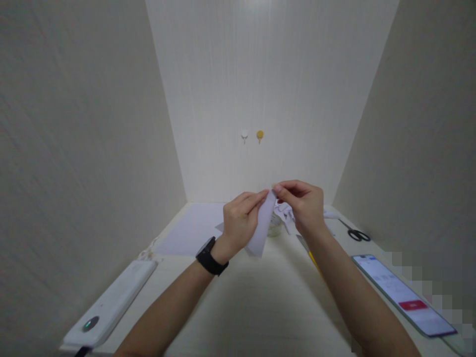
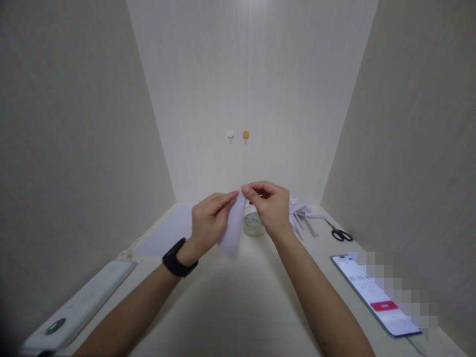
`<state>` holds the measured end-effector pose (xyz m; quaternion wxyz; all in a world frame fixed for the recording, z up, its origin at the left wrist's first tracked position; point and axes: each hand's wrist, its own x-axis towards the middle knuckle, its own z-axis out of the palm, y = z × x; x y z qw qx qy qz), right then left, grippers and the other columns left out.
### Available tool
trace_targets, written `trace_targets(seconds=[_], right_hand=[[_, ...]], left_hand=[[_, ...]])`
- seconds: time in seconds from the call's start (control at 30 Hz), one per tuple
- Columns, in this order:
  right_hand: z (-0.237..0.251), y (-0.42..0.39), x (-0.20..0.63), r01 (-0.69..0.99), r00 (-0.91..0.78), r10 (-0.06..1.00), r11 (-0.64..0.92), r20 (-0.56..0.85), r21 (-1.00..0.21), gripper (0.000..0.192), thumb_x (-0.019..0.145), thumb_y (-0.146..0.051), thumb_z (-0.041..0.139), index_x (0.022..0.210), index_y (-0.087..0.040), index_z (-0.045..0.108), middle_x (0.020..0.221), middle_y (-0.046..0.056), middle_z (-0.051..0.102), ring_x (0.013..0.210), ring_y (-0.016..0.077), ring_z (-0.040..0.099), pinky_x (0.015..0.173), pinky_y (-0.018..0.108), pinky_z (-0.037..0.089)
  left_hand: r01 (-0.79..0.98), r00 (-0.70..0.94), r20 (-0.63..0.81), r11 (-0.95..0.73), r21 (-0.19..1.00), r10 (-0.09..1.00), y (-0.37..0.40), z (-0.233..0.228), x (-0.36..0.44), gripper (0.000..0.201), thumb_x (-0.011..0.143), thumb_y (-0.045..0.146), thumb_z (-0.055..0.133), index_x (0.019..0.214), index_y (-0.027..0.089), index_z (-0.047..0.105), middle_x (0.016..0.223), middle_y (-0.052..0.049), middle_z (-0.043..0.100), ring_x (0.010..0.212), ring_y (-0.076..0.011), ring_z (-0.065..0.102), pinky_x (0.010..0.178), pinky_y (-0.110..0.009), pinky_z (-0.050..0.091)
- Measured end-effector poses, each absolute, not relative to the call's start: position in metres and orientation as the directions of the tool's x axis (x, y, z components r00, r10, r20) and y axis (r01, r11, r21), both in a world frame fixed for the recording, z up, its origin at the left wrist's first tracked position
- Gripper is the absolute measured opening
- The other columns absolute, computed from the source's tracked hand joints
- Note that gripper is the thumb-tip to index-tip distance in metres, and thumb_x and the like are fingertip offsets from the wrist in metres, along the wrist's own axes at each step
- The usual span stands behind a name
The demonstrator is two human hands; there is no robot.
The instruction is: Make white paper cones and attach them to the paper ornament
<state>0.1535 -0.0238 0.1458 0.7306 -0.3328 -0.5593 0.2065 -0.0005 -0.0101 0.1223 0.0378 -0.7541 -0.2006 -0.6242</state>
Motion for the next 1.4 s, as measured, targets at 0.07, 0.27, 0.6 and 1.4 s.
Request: trace_targets(seconds=[0.07,0.27,0.6,1.4], right_hand=[[0.1462,-0.0235,0.1534,0.008,0.29,0.695,0.686,0.658,-0.728,0.019,0.063,-0.036,0.084,0.068,-0.019,0.076,0.059,0.001,0.07,0.05,0.0137,0.059,0.051,0.027,0.051],[0.1465,-0.0224,0.1532,-0.041,0.316,0.705,0.678,0.634,-0.734,0.02,0.062,-0.035,0.084,0.066,-0.019,0.074,0.056,0.001,0.067,0.049,0.0135,0.058,0.05,0.027,0.05],[0.1457,-0.0215,0.1506,-0.021,0.31,0.704,0.678,0.64,-0.735,0.024,0.059,-0.037,0.084,0.07,-0.019,0.074,0.064,0.003,0.071,0.053,0.0145,0.06,0.051,0.028,0.051],[0.1463,-0.0201,0.153,0.043,0.169,0.817,0.553,0.552,-0.832,0.038,0.055,-0.052,0.085,0.064,-0.017,0.075,0.06,0.006,0.071,0.051,0.0156,0.061,0.05,0.028,0.051]], left_hand=[[0.348,0.15,0.957,-0.919,0.184,0.249,-0.0113,0.1231,0.0,0.023,0.093,0.013,0.058,0.106,0.02,0.075,0.098,-0.006,0.077,0.086,-0.0145,0.071,0.079,-0.027,0.057],[0.346,0.153,0.963,-0.925,0.157,0.221,-0.0103,0.1215,0.0008,0.024,0.093,0.012,0.057,0.108,0.02,0.075,0.097,-0.006,0.076,0.083,-0.0128,0.07,0.076,-0.025,0.057],[0.371,0.167,0.956,-0.914,0.166,0.241,-0.0103,0.1222,0.0007,0.024,0.094,0.013,0.056,0.108,0.02,0.074,0.098,-0.006,0.076,0.086,-0.0139,0.071,0.079,-0.026,0.057],[0.318,0.107,0.889,-0.863,0.393,0.445,-0.0063,0.1214,0.0017,0.02,0.092,0.018,0.061,0.104,0.025,0.076,0.099,-0.003,0.078,0.087,-0.0159,0.073,0.082,-0.031,0.059]])
